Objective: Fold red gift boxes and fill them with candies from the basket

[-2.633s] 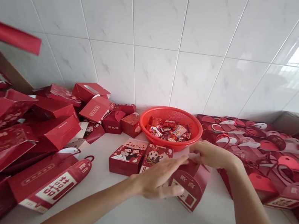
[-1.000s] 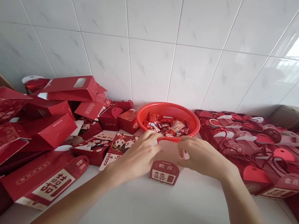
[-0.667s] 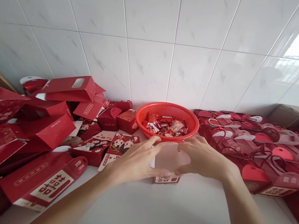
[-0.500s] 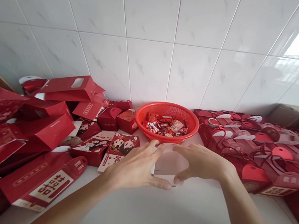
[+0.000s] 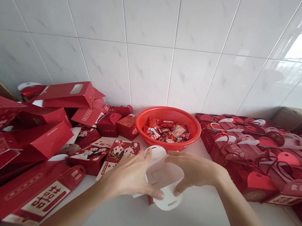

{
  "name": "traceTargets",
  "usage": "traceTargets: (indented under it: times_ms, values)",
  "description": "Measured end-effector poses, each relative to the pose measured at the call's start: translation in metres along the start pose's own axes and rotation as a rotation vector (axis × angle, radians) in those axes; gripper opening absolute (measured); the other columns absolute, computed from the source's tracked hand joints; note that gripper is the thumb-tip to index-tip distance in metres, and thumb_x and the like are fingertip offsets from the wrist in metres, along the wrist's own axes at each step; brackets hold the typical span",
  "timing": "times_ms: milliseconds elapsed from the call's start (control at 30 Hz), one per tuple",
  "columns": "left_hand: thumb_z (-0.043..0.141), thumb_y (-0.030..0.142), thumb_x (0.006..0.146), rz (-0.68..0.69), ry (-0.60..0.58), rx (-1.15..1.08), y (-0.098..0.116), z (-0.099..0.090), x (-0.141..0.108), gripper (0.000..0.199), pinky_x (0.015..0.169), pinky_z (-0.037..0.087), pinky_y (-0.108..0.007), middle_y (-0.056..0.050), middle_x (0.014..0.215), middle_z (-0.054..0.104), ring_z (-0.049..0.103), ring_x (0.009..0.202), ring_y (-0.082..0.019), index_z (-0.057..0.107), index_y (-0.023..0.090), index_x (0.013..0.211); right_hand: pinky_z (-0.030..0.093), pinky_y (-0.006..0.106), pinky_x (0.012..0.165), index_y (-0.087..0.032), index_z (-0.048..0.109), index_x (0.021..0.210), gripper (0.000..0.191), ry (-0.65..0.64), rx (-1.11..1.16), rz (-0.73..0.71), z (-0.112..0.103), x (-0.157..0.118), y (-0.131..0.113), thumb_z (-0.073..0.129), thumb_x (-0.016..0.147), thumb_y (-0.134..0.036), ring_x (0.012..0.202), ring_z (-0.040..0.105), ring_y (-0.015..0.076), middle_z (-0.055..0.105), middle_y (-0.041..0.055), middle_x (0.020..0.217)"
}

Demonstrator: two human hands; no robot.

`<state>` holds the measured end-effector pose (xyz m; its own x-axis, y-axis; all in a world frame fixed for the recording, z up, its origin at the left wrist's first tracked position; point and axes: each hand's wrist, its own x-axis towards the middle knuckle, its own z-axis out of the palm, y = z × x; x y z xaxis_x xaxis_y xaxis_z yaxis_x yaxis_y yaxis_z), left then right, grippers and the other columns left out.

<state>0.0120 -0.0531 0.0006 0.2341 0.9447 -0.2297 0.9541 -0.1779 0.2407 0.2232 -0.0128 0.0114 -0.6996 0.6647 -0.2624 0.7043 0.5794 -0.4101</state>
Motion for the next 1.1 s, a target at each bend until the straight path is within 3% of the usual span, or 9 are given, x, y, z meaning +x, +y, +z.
traceTargets:
  times_ms: [200,433,600,667,767,833,900,1000,1100]
  values:
    - [0.072,0.073,0.060,0.029,0.049,-0.079,0.003,-0.003,0.011,0.099,0.090,0.044,-0.045,-0.016,0.121,0.068,0.062,0.112,-0.043,0.047,0.024,0.142,0.045,0.038,0.099,-0.024,0.059,0.134,0.069,0.090,-0.044,0.023,0.000,0.004,0.007,0.082,0.070,-0.030,0.126,0.055,0.0325,0.056,0.0097,0.143]
    - [0.067,0.077,0.062,0.009,0.064,-0.078,-0.011,-0.002,0.007,0.101,0.084,0.047,-0.041,-0.019,0.140,0.056,0.052,0.126,-0.048,0.045,0.027,0.147,0.050,0.033,0.091,-0.025,0.064,0.130,0.065,0.191,0.028,-0.055,-0.014,-0.017,0.005,0.082,0.068,-0.017,0.117,0.061,0.0286,0.067,0.0066,0.129]
    - [0.058,0.067,0.081,0.125,0.135,-0.091,-0.016,-0.039,0.006,0.072,0.090,0.048,-0.039,-0.011,0.145,0.055,0.056,0.126,-0.038,0.052,0.032,0.144,0.053,0.031,0.083,-0.022,0.073,0.109,0.031,0.438,0.199,-0.207,-0.035,-0.014,0.024,0.073,0.079,-0.031,0.096,0.069,0.0229,0.075,0.0059,0.109]
    - [0.052,0.062,0.087,0.159,0.186,-0.095,-0.016,-0.057,0.017,0.064,0.092,0.047,-0.038,-0.011,0.140,0.060,0.057,0.125,-0.035,0.056,0.027,0.141,0.054,0.031,0.078,-0.020,0.075,0.098,0.023,0.581,0.351,-0.249,-0.042,0.001,0.037,0.068,0.083,-0.036,0.087,0.070,0.0209,0.076,0.0057,0.098]
    - [0.049,0.049,0.092,0.237,0.222,-0.089,-0.014,-0.078,0.050,0.052,0.092,0.048,-0.034,-0.009,0.126,0.069,0.062,0.118,-0.028,0.062,0.024,0.135,0.053,0.031,0.070,-0.017,0.073,0.086,0.028,0.776,0.610,-0.250,-0.046,0.036,0.056,0.067,0.082,-0.044,0.075,0.067,0.0197,0.074,0.0058,0.083]
    - [0.051,0.041,0.091,0.302,0.173,-0.079,-0.010,-0.084,0.079,0.047,0.089,0.049,-0.031,-0.007,0.122,0.071,0.066,0.109,-0.025,0.063,0.022,0.132,0.051,0.031,0.065,-0.017,0.069,0.074,0.030,0.903,0.757,-0.190,-0.045,0.062,0.067,0.073,0.074,-0.047,0.067,0.063,0.0179,0.071,0.0037,0.072]
    - [0.054,0.038,0.088,0.365,0.033,-0.034,-0.003,-0.083,0.108,0.043,0.082,0.049,-0.029,-0.006,0.112,0.074,0.069,0.097,-0.023,0.066,0.022,0.127,0.051,0.030,0.065,-0.018,0.066,0.066,0.030,0.962,0.914,-0.142,-0.042,0.085,0.077,0.077,0.067,-0.046,0.063,0.062,0.0167,0.068,0.0016,0.064]
    - [0.061,0.044,0.082,0.375,-0.201,0.131,0.009,-0.073,0.145,0.044,0.073,0.049,-0.031,-0.007,0.097,0.075,0.069,0.084,-0.025,0.069,0.023,0.120,0.052,0.030,0.062,-0.020,0.062,0.063,0.028,0.985,1.014,-0.109,-0.036,0.106,0.088,0.075,0.064,-0.045,0.059,0.062,0.0160,0.066,0.0007,0.061]
    - [0.066,0.043,0.075,0.341,-0.311,0.209,0.018,-0.057,0.173,0.051,0.069,0.050,-0.035,-0.009,0.094,0.074,0.068,0.079,-0.029,0.067,0.021,0.120,0.052,0.028,0.057,-0.020,0.061,0.062,0.026,0.989,1.066,-0.073,-0.029,0.115,0.097,0.072,0.064,-0.043,0.055,0.061,0.0152,0.066,0.0016,0.061]
